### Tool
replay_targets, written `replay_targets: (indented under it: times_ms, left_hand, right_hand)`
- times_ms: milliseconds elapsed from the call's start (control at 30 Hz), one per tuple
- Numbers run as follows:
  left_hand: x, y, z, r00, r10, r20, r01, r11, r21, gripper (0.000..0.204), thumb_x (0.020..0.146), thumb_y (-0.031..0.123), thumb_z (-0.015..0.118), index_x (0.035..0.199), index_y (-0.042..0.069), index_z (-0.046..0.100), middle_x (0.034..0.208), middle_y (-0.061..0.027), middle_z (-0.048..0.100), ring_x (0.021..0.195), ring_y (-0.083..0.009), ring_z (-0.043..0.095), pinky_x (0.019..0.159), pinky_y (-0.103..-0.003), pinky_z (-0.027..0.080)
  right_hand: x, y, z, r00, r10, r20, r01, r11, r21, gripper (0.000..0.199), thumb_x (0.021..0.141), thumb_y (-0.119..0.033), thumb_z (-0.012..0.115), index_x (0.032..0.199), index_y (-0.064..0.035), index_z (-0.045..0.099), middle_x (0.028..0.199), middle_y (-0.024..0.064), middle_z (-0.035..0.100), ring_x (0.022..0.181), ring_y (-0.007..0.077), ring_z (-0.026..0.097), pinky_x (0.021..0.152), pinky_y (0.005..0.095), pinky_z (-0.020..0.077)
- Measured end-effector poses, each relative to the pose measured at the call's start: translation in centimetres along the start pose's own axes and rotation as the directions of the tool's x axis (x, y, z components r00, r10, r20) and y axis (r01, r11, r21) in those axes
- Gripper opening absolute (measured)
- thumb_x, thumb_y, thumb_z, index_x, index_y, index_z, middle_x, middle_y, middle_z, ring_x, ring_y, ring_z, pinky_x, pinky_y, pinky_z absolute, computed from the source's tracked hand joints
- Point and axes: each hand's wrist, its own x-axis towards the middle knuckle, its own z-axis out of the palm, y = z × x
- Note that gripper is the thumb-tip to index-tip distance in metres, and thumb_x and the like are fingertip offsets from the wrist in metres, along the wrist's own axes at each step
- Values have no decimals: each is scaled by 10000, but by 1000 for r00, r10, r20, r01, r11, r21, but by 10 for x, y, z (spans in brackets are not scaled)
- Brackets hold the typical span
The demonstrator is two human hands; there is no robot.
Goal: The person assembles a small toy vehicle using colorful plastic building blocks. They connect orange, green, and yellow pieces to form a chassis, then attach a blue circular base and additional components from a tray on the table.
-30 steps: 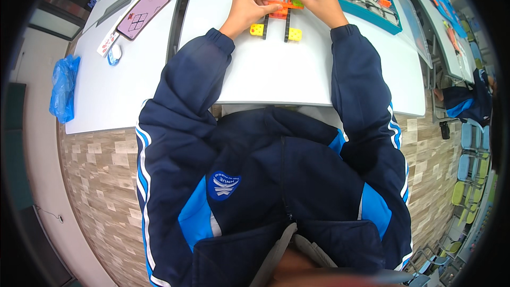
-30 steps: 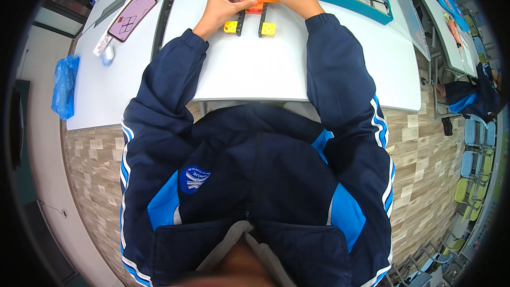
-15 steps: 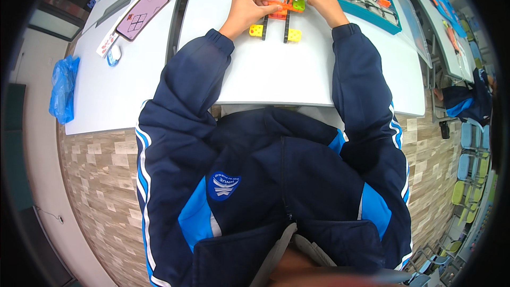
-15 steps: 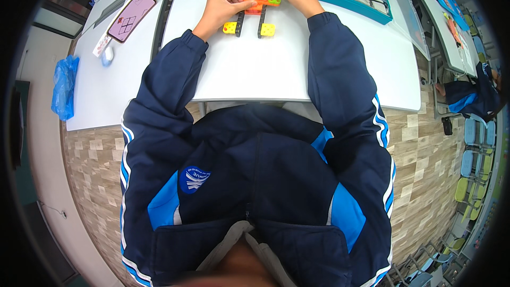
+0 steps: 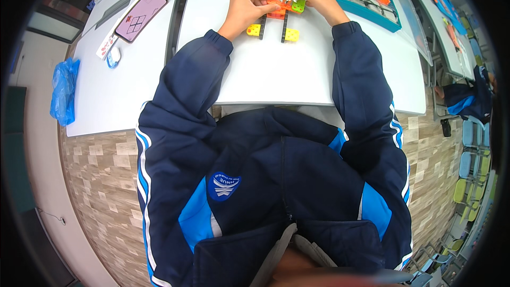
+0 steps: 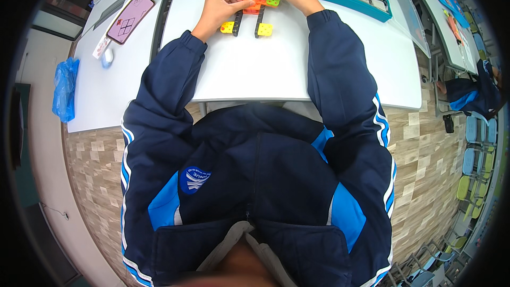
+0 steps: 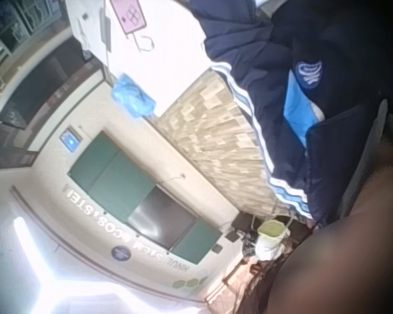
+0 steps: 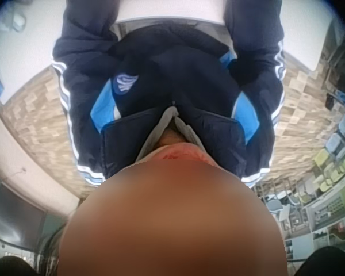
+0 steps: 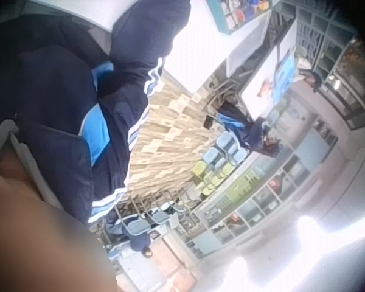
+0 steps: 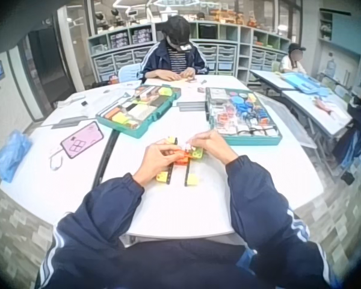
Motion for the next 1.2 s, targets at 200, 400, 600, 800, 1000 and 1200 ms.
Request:
replay_targets:
  times_ms: [200,400,600,800,1000,1200]
  left_hand:
    - [-1,0,-1,999,-26,47,24,999,36,305,798,204,816,1053,48,761,837,18,589,711,-56,517,629,-192,452]
    - [3,-5,-2,999,35,0,-35,999,22,246,768,216,824,956,64,782,760,1,595,650,-76,549,597,-237,470]
    - [3,0,-3,993,122,7,-122,987,103,193,790,187,798,928,54,776,754,-38,600,644,-108,577,601,-254,486]
    - [0,8,-3,995,100,17,-102,978,184,187,788,187,790,921,56,773,755,-61,602,633,-141,594,609,-278,497]
    - [1,5,-3,993,118,20,-120,980,161,196,794,205,788,928,64,771,735,-57,605,645,-149,598,611,-277,485]
    - [1,8,-5,998,42,54,-49,990,130,193,816,149,770,981,49,764,770,-20,601,674,-97,535,606,-239,429]
  right_hand:
    - [2,6,1,989,-143,-26,137,978,-157,300,927,-316,632,1079,-82,743,1005,18,695,948,105,587,819,272,453]
    - [-4,-3,6,825,-554,-112,436,750,-497,180,859,-220,700,947,-65,722,821,62,590,803,203,551,717,346,444]
    - [-7,-15,15,681,-699,-219,514,669,-538,132,767,-84,717,864,-23,651,813,142,534,796,323,543,683,390,436]
    - [-15,-29,14,639,-758,-134,543,568,-619,142,764,-57,701,845,-21,591,849,161,484,824,359,510,691,411,428]
    - [-8,-22,10,645,-756,-112,566,572,-594,184,857,-241,723,932,-74,702,795,53,547,777,193,548,697,309,441]
    - [-8,-9,15,771,-580,-261,454,789,-413,182,815,-213,759,885,-64,683,797,85,554,720,213,599,637,325,484]
